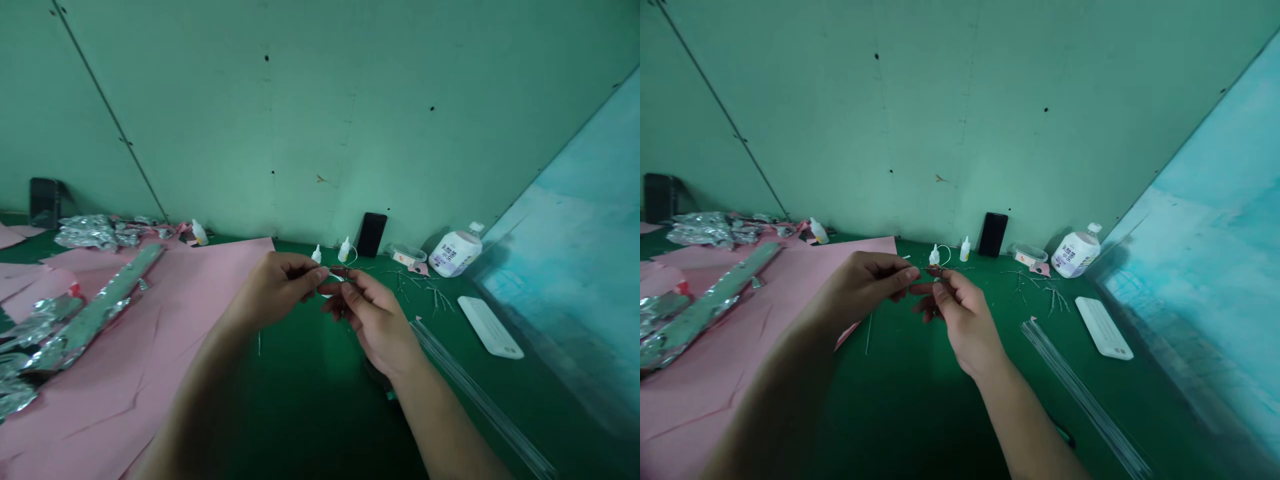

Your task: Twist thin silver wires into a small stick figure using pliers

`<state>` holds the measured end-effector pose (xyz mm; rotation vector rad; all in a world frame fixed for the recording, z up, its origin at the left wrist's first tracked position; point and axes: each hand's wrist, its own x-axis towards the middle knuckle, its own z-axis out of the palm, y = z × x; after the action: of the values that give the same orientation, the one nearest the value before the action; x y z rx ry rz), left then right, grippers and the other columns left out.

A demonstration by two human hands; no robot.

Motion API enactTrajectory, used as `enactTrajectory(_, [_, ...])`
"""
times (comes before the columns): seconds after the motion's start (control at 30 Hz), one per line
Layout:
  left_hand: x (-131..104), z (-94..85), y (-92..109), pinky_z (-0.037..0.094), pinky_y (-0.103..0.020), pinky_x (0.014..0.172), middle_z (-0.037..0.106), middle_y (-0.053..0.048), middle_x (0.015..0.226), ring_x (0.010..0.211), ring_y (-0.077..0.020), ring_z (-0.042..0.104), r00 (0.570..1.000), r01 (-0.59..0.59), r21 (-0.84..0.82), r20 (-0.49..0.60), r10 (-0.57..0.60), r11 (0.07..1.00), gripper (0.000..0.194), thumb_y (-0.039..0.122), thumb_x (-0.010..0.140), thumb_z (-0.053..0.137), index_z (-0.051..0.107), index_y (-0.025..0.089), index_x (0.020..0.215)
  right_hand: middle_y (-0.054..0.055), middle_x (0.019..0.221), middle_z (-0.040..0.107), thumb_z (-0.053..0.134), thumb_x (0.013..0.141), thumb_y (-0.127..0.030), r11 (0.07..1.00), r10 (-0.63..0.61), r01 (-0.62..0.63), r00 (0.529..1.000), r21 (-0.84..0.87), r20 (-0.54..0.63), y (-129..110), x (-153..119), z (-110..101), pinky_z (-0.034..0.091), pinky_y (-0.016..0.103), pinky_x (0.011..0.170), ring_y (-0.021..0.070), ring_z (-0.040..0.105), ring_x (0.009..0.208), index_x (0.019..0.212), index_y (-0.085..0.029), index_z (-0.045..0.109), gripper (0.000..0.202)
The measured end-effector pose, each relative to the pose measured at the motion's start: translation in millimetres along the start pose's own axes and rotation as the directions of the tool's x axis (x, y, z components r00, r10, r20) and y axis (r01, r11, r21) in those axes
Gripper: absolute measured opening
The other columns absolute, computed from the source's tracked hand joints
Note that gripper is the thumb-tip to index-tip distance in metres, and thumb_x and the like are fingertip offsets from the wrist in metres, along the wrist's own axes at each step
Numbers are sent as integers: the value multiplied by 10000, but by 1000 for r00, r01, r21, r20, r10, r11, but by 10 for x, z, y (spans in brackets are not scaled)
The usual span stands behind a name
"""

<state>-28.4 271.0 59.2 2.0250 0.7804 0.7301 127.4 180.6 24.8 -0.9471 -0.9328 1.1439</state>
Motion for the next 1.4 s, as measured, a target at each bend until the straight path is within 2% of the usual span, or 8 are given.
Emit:
enactTrajectory(0.3, [-333, 81, 138, 414, -233, 511, 619, 2, 603, 561, -128, 543, 988, 156, 60, 8, -156, 986, 321, 471, 854, 619, 748, 182, 798, 43, 927, 712, 782, 766, -254, 868, 363, -385, 923, 313, 129, 39, -705, 60, 559, 217, 552, 120, 696, 650, 1157, -162, 626, 431])
enactTrajectory(0.43, [-573, 356, -258, 465, -277, 583, 693, -41, 700, 648, -185, 637, 960, 195, 402, 109, -258, 895, 366, 455, 899, 528, 759, 174, 854, 131, 1037, 710, 634, 891, -380, 880, 464, -473, 876, -48, -131, 466, -1210, 29, 602, 422, 787, 223, 733, 817, 1232, -131, 571, 426])
enactTrajectory(0.53, [-969, 612, -538, 496, -432, 902, 668, -172, 1217, 1109, -333, 622, 964, 201, 529, 45, -264, 825, 483, 380, 833, 657, 657, 125, 1243, 239, 1308, 618, 641, 880, -309, 609, 243, -308, 950, -731, -198, 666, -1516, -95, 461, 623, 999, 401, 582, 1221, 1248, -110, 614, 419])
enactTrajectory(0.67, [-1630, 997, -474, 465, -496, 1019, 612, -145, 1300, 1202, -329, 561, 966, 258, 558, -157, -206, 789, 422, 365, 936, 544, 611, 148, 1291, 198, 1301, 635, 569, 932, -327, 225, 12, -75, 997, -972, -74, 691, -1690, -347, 474, 643, 955, 426, 549, 1231, 1220, -163, 657, 343])
enactTrajectory(0.83, [-1976, 1357, -309, 496, -466, 1000, 640, -107, 1296, 1214, -282, 571, 974, 225, 501, -146, -175, 836, 342, 281, 953, 522, 602, 193, 1274, 165, 1171, 673, 550, 928, -215, 184, 96, 51, 993, -982, 69, 725, -1680, -394, 558, 515, 892, 343, 628, 1085, 1255, -153, 629, 342])
enactTrajectory(1.07, [-1774, 1256, -456, 453, -516, 992, 646, -102, 1334, 1254, -317, 535, 981, 185, 601, -61, -186, 778, 314, 261, 956, 522, 643, 189, 1237, 90, 1084, 715, 551, 913, -150, 451, 179, 168, 945, -876, 274, 708, -1567, -264, 552, 425, 937, 241, 656, 1033, 1119, -187, 685, 248])
enactTrajectory(1.27, [-1821, 1365, -387, 481, -455, 887, 685, -105, 1178, 1086, -290, 599, 971, 235, 587, -116, -207, 775, 271, 265, 961, 520, 707, 217, 1153, 184, 1288, 619, 515, 932, -171, 114, -21, 244, 970, -963, 243, 866, -1036, -462, 504, 524, 948, 335, 569, 1185, 1263, -118, 621, 352])
enactTrajectory(1.4, [-1862, 1340, -265, 495, -408, 787, 712, -48, 889, 858, -232, 655, 953, 206, 483, 98, -286, 851, 237, 255, 959, 520, 743, 239, 1038, 156, 1257, 645, 544, 935, -199, -7, -18, 316, 948, -949, 316, 1061, -956, -438, 479, 494, 877, 328, 583, 1129, 1183, -157, 670, 281])
